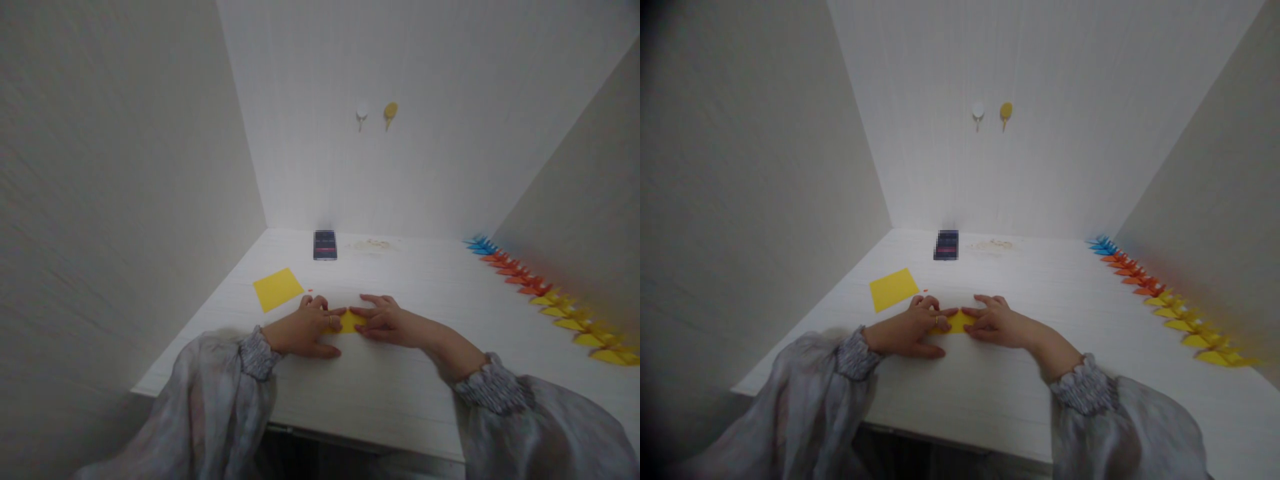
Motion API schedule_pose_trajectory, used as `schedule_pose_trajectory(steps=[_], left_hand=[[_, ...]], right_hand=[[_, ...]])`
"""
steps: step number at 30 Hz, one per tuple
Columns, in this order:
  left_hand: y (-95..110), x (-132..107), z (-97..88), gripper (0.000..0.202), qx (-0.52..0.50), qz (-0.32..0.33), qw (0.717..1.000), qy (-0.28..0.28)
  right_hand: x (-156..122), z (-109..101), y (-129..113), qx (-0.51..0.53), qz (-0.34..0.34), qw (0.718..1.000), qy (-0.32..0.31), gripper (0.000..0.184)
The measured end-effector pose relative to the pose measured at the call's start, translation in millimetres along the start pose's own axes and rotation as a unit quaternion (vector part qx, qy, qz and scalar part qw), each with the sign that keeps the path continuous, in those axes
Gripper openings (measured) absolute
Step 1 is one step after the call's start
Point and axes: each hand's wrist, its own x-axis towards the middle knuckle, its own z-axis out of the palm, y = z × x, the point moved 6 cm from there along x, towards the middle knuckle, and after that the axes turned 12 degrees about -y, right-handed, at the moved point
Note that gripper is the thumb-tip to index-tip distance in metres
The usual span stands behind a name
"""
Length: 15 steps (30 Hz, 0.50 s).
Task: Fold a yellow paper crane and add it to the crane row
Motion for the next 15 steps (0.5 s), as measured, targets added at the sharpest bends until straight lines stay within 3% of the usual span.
schedule_pose_trajectory(steps=[10,15], left_hand=[[-0.9,0.0,-0.8,0.038,-0.033,-0.010,0.999,-0.004],[0.4,0.9,-2.2,0.037,-0.036,-0.013,0.999,-0.007]], right_hand=[[-12.5,-0.8,14.0,0.041,0.031,0.998,-0.039,0.031],[-17.6,-5.2,22.3,0.057,0.019,0.998,-0.001,0.027]])
